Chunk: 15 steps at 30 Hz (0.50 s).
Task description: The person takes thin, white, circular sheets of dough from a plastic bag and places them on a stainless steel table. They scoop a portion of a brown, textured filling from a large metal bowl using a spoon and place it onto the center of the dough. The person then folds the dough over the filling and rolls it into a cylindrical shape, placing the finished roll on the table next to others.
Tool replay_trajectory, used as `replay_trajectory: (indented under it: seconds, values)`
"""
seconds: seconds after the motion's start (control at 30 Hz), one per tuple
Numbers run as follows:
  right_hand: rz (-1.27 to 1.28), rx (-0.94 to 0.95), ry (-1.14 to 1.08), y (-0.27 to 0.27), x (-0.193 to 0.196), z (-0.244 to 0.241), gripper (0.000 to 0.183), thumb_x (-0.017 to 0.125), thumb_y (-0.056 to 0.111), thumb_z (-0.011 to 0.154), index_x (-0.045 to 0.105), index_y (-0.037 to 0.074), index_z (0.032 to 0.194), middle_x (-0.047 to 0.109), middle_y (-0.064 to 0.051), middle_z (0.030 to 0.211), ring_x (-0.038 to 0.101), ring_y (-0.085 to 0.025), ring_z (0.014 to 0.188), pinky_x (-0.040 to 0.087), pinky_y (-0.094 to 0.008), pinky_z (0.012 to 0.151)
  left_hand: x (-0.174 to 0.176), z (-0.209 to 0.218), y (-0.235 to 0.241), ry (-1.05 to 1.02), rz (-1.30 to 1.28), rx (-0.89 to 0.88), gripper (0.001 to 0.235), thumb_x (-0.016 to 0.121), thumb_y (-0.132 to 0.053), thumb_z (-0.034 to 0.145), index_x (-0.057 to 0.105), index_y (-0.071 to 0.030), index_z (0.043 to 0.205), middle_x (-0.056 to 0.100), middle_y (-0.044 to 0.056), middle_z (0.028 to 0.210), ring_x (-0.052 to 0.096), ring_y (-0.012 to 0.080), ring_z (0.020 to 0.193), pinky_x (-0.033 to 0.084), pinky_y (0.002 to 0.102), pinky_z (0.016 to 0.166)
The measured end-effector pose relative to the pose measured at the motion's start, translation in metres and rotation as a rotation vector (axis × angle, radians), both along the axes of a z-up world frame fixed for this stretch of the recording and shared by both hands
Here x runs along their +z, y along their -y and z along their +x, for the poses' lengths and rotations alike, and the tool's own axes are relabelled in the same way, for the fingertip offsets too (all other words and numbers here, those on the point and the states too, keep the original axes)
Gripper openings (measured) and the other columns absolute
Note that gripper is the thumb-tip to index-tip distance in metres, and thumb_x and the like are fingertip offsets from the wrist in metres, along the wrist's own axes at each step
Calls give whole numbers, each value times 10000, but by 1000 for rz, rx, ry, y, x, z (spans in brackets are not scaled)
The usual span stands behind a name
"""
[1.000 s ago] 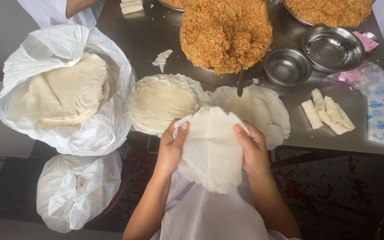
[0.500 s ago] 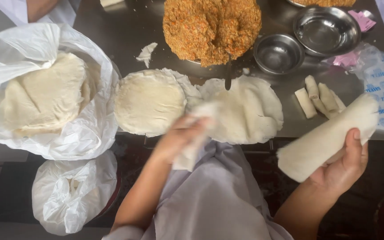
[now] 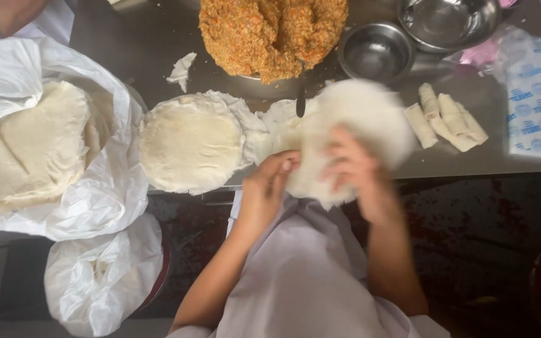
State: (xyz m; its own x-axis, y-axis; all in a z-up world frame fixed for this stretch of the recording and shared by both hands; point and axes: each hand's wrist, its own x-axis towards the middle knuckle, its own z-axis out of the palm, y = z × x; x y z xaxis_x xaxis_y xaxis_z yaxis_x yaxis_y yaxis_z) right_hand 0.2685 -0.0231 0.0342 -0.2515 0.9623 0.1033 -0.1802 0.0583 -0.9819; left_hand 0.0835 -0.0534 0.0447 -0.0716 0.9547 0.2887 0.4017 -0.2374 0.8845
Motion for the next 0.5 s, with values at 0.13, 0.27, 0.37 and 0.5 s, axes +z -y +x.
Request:
replay_trajectory:
  seconds: [0.13, 0.27, 0.37, 0.5]
  values:
    - [118, 0, 198, -7, -16, -24, 421, 444, 144, 1015, 448, 10, 1414, 600, -235, 1246, 713, -277, 864, 628, -355, 648, -13, -21, 0, 103, -248, 74, 231, 538, -171, 989, 725, -157, 1125, 761, 123, 893, 743, 258, 865, 578, 387, 804]
    - [203, -21, 351, 8, -26, -28, 397, 586, 30, 924, 579, 50, 1320, 669, -145, 1111, 704, -230, 899, 619, -327, 729, -9, -22, 9, 318, -300, 61, 213, 571, -144, 972, 723, -62, 1097, 746, 154, 847, 742, 224, 783, 596, 364, 764]
    - [368, -47, 522, 11, -16, -37, 399, 681, 30, 860, 631, 78, 1253, 683, -89, 1014, 684, -201, 907, 605, -293, 735, -15, -23, 6, 412, -293, 40, 234, 580, -168, 971, 711, -12, 1085, 734, 187, 824, 739, 244, 769, 604, 372, 759]
    - [494, -119, 656, 19, -20, -50, 265, 733, 148, 861, 664, 122, 1115, 659, -28, 884, 632, -152, 759, 571, -246, 588, -26, -21, 7, 504, -291, 12, 201, 693, -137, 903, 696, 20, 1027, 722, 161, 778, 732, 201, 722, 618, 318, 719]
